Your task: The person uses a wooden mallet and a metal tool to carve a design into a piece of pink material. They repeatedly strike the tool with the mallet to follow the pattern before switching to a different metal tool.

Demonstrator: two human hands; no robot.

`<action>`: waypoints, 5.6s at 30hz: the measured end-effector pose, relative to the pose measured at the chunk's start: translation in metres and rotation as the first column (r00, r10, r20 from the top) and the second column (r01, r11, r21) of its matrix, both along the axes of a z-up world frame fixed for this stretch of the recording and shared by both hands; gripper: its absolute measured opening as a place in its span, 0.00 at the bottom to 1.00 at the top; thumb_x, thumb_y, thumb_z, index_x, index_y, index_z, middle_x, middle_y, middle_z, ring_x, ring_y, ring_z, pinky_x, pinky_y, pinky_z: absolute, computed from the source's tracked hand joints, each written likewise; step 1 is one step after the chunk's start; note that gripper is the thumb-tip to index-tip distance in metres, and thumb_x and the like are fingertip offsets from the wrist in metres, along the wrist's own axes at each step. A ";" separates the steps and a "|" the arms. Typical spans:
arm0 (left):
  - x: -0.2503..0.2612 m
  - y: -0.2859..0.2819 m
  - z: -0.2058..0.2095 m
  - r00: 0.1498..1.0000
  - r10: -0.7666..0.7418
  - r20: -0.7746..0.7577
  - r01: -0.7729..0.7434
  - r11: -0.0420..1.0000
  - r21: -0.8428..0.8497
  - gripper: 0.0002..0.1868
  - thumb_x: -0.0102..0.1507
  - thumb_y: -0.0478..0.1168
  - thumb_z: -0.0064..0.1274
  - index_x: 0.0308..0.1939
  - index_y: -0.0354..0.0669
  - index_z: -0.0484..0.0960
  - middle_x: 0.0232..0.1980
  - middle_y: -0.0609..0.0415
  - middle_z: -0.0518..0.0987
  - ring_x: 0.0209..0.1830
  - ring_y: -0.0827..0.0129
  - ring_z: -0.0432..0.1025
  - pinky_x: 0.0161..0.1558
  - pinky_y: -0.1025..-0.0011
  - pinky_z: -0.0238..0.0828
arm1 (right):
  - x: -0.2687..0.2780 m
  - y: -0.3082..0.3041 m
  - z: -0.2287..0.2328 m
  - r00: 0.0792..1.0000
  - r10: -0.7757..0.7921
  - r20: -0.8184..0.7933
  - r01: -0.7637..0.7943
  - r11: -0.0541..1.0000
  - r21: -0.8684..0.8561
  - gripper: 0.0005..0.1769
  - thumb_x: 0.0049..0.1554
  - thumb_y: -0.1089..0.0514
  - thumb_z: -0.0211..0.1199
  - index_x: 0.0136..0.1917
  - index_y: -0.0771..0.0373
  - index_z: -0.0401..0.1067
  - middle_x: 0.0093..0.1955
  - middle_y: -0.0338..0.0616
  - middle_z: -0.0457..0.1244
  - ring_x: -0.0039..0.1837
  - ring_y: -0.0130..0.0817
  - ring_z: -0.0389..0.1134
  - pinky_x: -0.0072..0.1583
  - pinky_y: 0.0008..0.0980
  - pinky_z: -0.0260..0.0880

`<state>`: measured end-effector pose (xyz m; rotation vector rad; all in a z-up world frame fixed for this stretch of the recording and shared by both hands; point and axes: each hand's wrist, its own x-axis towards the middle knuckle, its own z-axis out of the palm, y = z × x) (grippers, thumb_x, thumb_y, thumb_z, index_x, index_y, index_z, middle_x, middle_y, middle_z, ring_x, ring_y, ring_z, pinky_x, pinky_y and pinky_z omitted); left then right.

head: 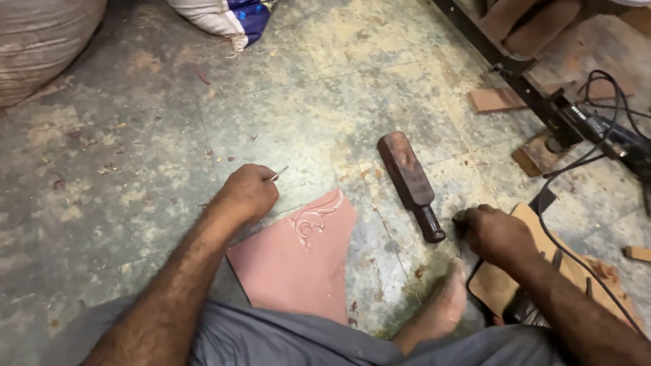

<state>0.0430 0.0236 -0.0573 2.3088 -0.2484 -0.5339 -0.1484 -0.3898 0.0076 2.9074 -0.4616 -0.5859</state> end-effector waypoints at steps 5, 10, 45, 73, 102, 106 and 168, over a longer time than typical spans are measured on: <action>0.000 -0.009 0.001 0.993 0.039 -0.113 -0.049 0.995 -0.087 0.13 0.59 0.37 0.53 0.46 0.43 0.87 0.34 0.44 0.85 0.32 0.62 0.78 0.39 0.63 0.73 | 0.021 0.008 0.012 0.980 -0.136 0.144 0.125 0.989 0.083 0.20 0.57 0.43 0.62 0.56 0.55 0.79 0.53 0.47 0.71 0.54 0.47 0.74 0.56 0.46 0.74; 0.002 -0.027 -0.007 0.961 0.054 -0.270 -0.124 0.960 -0.249 0.12 0.64 0.36 0.48 0.47 0.41 0.86 0.32 0.51 0.85 0.28 0.72 0.73 0.33 0.70 0.71 | 0.052 0.050 0.013 0.914 -0.310 0.263 0.181 0.889 0.421 0.30 0.54 0.36 0.63 0.55 0.63 0.80 0.49 0.55 0.73 0.51 0.48 0.76 0.55 0.46 0.75; 0.007 -0.079 0.028 0.567 -0.387 -0.727 -0.011 0.879 -0.477 0.13 0.69 0.36 0.41 0.50 0.28 0.76 0.38 0.38 0.83 0.34 0.57 0.83 0.37 0.66 0.84 | 0.099 0.066 -0.026 0.948 -0.312 0.068 0.294 0.935 0.199 0.45 0.47 0.27 0.69 0.57 0.70 0.72 0.47 0.60 0.71 0.50 0.53 0.74 0.54 0.47 0.74; 0.067 -0.049 -0.014 0.899 0.166 -0.405 -0.418 0.599 -0.683 0.12 0.65 0.32 0.48 0.52 0.34 0.74 0.44 0.43 0.86 0.32 0.72 0.80 0.34 0.77 0.77 | 0.102 0.071 -0.023 0.932 -0.361 -0.019 0.357 0.910 0.210 0.44 0.48 0.28 0.68 0.58 0.70 0.70 0.47 0.59 0.70 0.48 0.51 0.76 0.53 0.48 0.76; 0.019 -0.081 -0.028 0.936 -0.086 -0.342 -0.121 0.834 -0.539 0.14 0.63 0.30 0.51 0.53 0.35 0.73 0.34 0.49 0.84 0.26 0.72 0.77 0.29 0.73 0.75 | 0.103 0.066 -0.029 0.951 -0.307 0.029 0.294 0.932 0.211 0.45 0.47 0.29 0.70 0.57 0.73 0.70 0.49 0.63 0.70 0.50 0.54 0.75 0.55 0.48 0.74; 0.015 -0.083 -0.018 0.962 -0.112 -0.249 -0.038 0.848 -0.529 0.13 0.63 0.31 0.54 0.52 0.36 0.74 0.31 0.52 0.82 0.27 0.75 0.76 0.31 0.74 0.75 | 0.102 0.064 -0.032 0.953 -0.297 0.059 0.279 0.936 0.212 0.45 0.47 0.29 0.70 0.56 0.74 0.70 0.49 0.63 0.70 0.51 0.54 0.74 0.56 0.48 0.73; -0.027 -0.107 -0.011 0.977 0.183 -0.109 -0.211 0.763 -0.611 0.04 0.63 0.29 0.49 0.40 0.37 0.78 0.28 0.54 0.84 0.26 0.77 0.78 0.30 0.74 0.76 | 0.130 0.130 0.045 0.696 0.411 0.589 -0.473 0.879 -0.055 0.33 0.53 0.56 0.71 0.72 0.48 0.68 0.62 0.53 0.65 0.63 0.47 0.64 0.63 0.55 0.61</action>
